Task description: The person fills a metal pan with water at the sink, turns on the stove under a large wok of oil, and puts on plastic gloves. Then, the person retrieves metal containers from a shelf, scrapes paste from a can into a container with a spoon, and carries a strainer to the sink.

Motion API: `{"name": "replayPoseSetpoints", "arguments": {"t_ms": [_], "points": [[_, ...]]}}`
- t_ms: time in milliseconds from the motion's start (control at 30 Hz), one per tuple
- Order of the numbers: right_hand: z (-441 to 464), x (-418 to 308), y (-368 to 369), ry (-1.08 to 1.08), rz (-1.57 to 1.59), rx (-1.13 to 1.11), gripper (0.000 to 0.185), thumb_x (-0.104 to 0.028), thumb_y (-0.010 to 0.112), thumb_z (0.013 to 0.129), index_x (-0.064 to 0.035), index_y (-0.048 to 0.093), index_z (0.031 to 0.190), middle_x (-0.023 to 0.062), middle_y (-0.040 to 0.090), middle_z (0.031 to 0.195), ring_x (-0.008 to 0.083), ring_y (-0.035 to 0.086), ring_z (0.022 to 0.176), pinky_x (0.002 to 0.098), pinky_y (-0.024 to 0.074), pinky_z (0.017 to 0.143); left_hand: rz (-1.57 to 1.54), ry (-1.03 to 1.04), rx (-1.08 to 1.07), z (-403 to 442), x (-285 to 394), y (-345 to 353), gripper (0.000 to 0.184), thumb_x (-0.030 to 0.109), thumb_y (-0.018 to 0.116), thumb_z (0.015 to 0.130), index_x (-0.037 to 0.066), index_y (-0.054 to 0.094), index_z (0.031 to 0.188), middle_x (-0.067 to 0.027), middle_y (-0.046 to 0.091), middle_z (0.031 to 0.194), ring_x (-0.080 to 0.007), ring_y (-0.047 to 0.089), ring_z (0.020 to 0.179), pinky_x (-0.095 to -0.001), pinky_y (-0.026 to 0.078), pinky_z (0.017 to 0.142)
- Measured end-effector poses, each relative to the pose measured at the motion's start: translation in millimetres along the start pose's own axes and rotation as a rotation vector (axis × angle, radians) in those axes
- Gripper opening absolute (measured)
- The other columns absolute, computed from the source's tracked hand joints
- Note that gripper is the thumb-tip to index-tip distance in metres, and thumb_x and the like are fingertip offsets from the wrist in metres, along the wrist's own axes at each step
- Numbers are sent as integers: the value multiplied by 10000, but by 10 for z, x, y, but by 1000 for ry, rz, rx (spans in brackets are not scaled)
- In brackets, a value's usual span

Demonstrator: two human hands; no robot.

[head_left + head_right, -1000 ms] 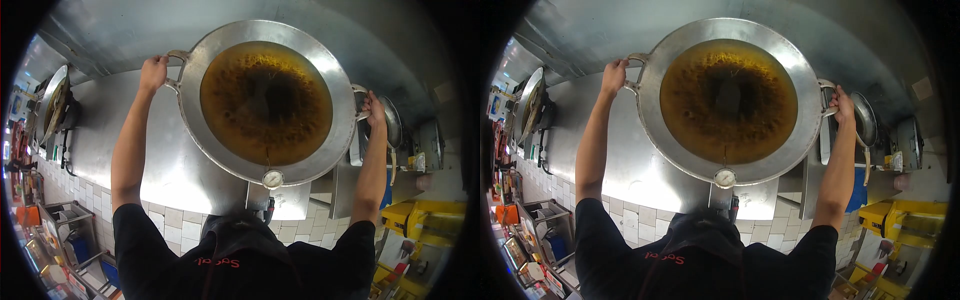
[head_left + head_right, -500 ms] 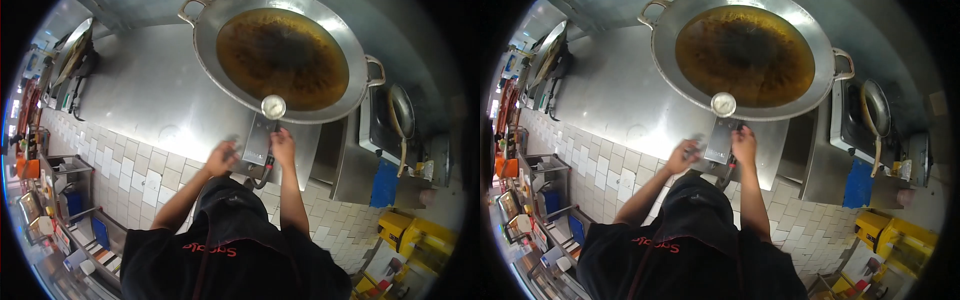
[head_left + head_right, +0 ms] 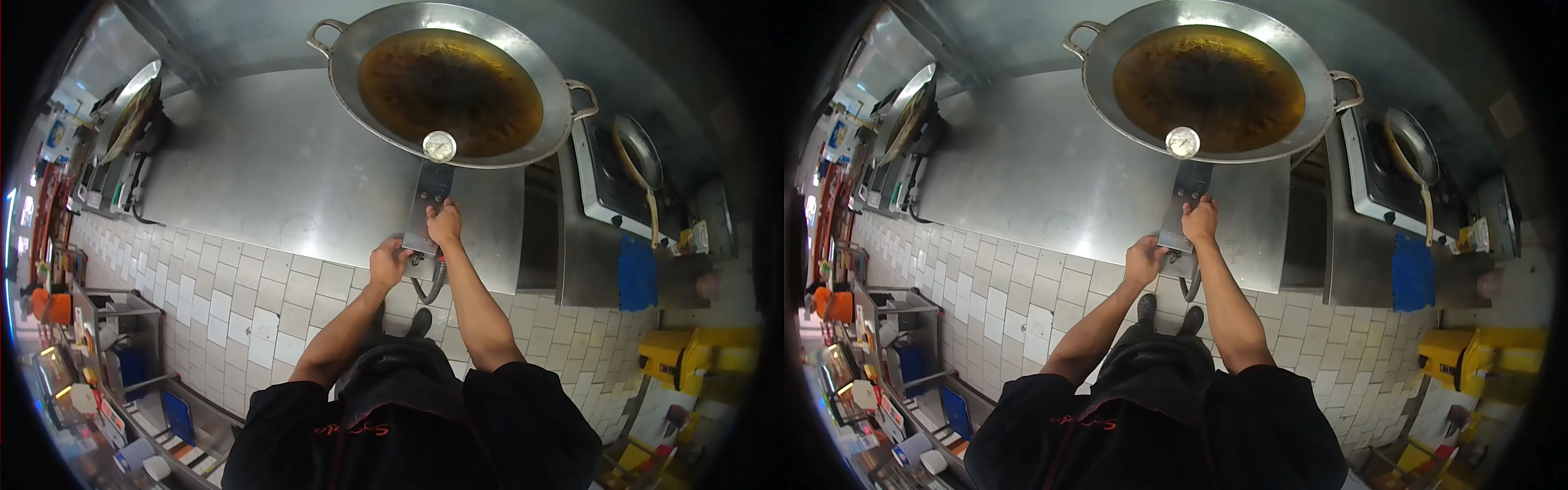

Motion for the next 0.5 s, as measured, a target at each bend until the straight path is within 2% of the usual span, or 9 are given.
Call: {"name": "replayPoseSetpoints", "arguments": {"t_ms": [300, 367, 500], "points": [[-35, -49, 154, -73, -50, 27, 520, -223, 626, 791, 95, 457, 1166, 265, 534, 1060, 390, 518, 1025, 400, 426, 900, -35, 64, -44, 29, -153, -134, 186, 107, 709, 727, 2, 597, 832, -153, 645, 763, -295, 641, 712, -340, 487, 640], [-111, -193, 114, -26, -1, -52, 585, -177, 616, 793, 136, 378, 1226, 286, 476, 1154, 391, 470, 1102, 369, 394, 955, -25, 57, -37, 19, -176, -177, 184, 105, 710, 725, 0, 597, 826, -154, 645, 757, -290, 642, 709, -339, 487, 636], [-140, -186, 283, -67, -21, -60, 591, -182, 613, 798, 137, 368, 1231, 287, 469, 1161, 396, 470, 1097, 371, 394, 954, -71, 61, -21, -11, -212, -297, 178, 92, 711, 721, -7, 597, 816, -160, 647, 752, -272, 649, 707, -332, 489, 626]]}}
Point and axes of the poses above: each hand's wrist, its own z-axis towards the middle knuckle, its own y-axis out of the palm, x = y × z, the point moved 4 cm from there along z, towards the middle knuckle
